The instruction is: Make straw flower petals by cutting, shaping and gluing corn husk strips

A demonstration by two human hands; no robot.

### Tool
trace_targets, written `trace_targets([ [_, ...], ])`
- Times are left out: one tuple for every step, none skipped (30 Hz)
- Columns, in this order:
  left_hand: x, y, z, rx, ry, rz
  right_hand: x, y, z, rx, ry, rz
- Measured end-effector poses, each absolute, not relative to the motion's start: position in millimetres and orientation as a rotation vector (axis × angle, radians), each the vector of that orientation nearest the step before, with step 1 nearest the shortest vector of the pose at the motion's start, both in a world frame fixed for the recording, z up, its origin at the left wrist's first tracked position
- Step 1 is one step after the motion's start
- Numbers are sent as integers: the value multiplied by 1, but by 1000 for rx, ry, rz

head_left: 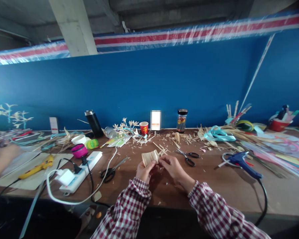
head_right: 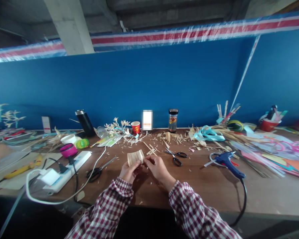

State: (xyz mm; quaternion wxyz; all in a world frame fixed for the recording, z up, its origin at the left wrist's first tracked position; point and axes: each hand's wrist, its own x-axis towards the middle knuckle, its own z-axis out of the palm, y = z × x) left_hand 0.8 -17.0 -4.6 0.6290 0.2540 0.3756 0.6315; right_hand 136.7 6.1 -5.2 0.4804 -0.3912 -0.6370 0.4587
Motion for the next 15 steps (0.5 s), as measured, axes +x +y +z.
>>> trace_targets([
  [1, -17, -5, 582, 864, 1449, 137, 5, -5, -956, -1543, 1113],
  [1, -17, -5, 581, 873, 1453, 137, 4, -5, -960, -1530, 1108],
  [1, -17, -5, 580, 889, 1458, 137, 3, -6, -965, -1514, 1107],
  [1, -17, -4, 581, 909, 1462, 137, 3, -6, -972, -1497, 1108],
  [1, -16, -4, 579, 930, 1467, 138, 2, -7, -980, -1479, 1110],
  [1, -16, -4, 573, 951, 1473, 138, 2, -9, -989, -1459, 1111],
  [1, -15, -5, 565, 967, 1475, 138, 2, -10, -1000, -1437, 1108],
  [1, -15, -5, 557, 976, 1476, 139, 3, -11, -1012, -1413, 1102],
  [1, -14, -5, 550, 982, 1476, 139, 3, -11, -1025, -1389, 1090],
  [0, -13, -5, 538, 990, 1477, 140, 4, -12, -1036, -1364, 1072],
  [0, -13, -6, 523, 1001, 1481, 142, 5, -12, -1046, -1341, 1051],
  [-1, -12, -6, 509, 1011, 1488, 143, 5, -11, -1055, -1319, 1028],
  [-1, -12, -6, 493, 1022, 1498, 144, 6, -11, -1065, -1299, 1003],
  [-2, -11, -6, 477, 1036, 1510, 145, 6, -11, -1074, -1280, 978],
  [-3, -10, -7, 465, 1049, 1520, 146, 6, -11, -1083, -1265, 954],
])
